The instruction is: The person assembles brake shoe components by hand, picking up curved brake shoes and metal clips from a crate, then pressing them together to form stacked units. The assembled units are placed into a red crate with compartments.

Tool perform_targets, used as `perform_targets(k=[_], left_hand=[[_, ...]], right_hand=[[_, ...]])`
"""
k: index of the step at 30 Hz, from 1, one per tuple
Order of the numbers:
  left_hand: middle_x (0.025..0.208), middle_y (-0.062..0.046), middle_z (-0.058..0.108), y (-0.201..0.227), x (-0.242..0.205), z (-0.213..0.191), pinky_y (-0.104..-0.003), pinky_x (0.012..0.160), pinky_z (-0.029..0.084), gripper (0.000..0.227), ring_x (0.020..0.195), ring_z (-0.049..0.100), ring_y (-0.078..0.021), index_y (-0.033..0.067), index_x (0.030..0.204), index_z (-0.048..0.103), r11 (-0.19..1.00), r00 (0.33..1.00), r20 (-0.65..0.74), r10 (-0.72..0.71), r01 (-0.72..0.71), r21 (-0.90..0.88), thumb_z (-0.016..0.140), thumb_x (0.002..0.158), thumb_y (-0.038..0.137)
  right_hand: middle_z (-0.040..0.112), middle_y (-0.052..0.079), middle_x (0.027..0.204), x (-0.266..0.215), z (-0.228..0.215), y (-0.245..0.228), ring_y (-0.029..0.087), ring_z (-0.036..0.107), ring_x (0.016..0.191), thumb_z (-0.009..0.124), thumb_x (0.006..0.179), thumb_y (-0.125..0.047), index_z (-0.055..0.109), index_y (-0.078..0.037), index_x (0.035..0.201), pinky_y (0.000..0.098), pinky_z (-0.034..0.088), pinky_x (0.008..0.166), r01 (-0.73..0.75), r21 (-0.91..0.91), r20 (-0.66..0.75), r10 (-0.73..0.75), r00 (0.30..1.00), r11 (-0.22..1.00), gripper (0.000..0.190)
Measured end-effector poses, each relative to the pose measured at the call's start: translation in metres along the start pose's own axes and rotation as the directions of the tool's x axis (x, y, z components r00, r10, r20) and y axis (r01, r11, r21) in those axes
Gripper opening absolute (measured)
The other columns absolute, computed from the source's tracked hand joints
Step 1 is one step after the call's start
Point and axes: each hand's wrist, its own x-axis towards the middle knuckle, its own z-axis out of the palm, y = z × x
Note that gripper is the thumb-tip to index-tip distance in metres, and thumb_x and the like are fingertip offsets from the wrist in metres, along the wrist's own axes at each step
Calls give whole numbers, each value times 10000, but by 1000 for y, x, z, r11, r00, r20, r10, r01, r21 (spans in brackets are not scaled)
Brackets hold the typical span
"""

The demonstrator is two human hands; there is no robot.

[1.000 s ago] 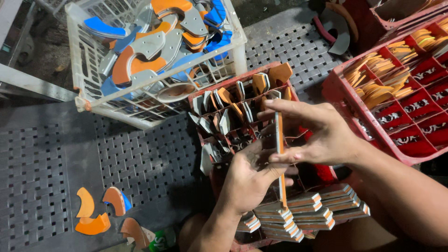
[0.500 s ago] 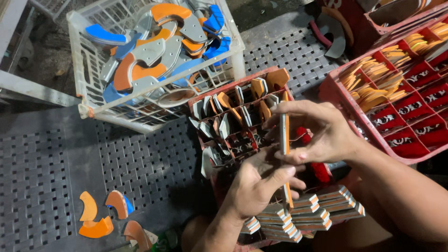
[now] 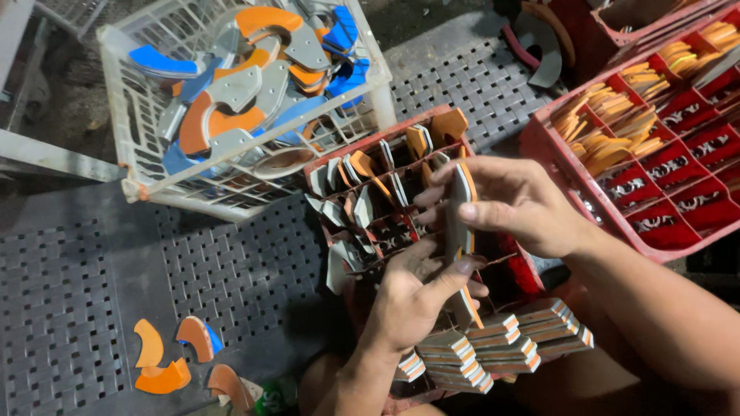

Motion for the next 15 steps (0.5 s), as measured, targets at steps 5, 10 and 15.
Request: perform_targets(k=[5, 10, 15], left_hand=[[1035, -154, 742, -3, 2, 1, -328, 679, 637, 289, 807, 755, -222, -68, 1174, 623, 1000, 999, 35, 1, 0, -30, 674, 975, 137], [1018, -180, 720, -4, 1, -3, -330, 651, 631, 281, 785, 759, -245, -69, 1218, 610, 996, 992, 100, 74, -68, -66, 650, 1010, 116], [1036, -200, 723, -5, 2, -4, -348, 654, 649, 302, 778, 759, -254, -75, 1215, 609, 998, 996, 86, 37, -32, -60, 639, 961, 87]], right_hand=[[730, 215, 1274, 1, -1, -2, 287, 704, 1182, 724, 939, -215, 548, 30, 1453, 464, 582, 1033, 1, -127, 4, -1, 1000, 992, 596], [537, 141, 1475, 1, 0, -8, 259, 614, 1302, 857, 845, -291, 290, -146, 1581, 435, 538, 1068, 318, -186, 277, -261, 925, 930, 941], [690, 128, 1373, 6, -10, 5, 227, 683, 1249, 862, 738, -181, 518, -49, 1495, 401, 560, 1109, 283, -569, 201, -203, 958, 773, 842]])
